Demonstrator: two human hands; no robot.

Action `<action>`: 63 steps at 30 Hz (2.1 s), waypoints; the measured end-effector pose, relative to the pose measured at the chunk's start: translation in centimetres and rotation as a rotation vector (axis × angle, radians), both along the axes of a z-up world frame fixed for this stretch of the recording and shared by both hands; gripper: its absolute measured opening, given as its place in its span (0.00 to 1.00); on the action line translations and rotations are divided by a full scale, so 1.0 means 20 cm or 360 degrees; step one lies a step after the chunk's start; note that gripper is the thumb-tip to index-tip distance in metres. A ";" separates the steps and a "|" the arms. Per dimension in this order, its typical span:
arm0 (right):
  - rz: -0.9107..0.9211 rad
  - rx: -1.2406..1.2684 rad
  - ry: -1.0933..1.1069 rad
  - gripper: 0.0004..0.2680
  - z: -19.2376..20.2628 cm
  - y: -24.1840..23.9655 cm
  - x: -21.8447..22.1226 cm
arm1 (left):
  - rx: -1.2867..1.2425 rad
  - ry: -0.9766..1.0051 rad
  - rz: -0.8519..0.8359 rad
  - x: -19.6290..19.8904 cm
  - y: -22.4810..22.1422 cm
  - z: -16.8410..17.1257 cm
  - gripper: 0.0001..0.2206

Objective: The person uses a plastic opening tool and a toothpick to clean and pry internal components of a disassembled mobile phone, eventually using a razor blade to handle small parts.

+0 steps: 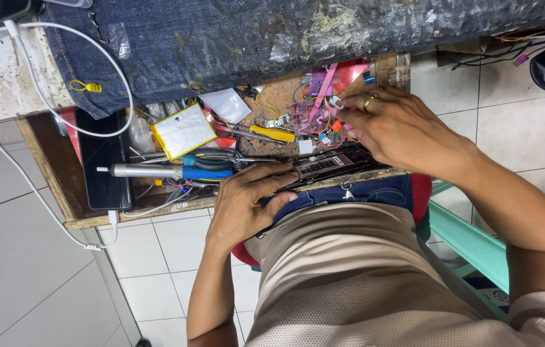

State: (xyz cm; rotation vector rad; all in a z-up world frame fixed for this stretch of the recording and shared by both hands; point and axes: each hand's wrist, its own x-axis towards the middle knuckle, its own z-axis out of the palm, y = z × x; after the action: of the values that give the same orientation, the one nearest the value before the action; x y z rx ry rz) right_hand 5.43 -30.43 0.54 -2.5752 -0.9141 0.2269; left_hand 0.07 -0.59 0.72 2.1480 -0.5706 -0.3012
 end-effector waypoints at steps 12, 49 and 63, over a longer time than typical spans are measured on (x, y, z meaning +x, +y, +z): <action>-0.0120 0.0372 -0.0057 0.08 0.07 -0.09 -0.26 | -0.0005 0.0039 -0.0003 0.00 0.00 0.00 0.17; -0.0296 0.0793 -0.0202 0.13 -0.17 -0.08 -0.34 | 0.0688 -0.0591 0.0039 0.40 0.35 0.04 0.22; -0.0352 0.0845 -0.0170 0.14 -0.19 -0.08 -0.35 | 0.0457 -0.0477 0.0353 0.20 0.38 0.14 0.21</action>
State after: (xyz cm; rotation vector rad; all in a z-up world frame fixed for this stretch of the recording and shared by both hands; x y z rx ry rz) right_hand -1.57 -32.05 -3.27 -2.1764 -0.6117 -0.1953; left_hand 4.05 6.99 3.57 2.5321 -0.4705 0.0687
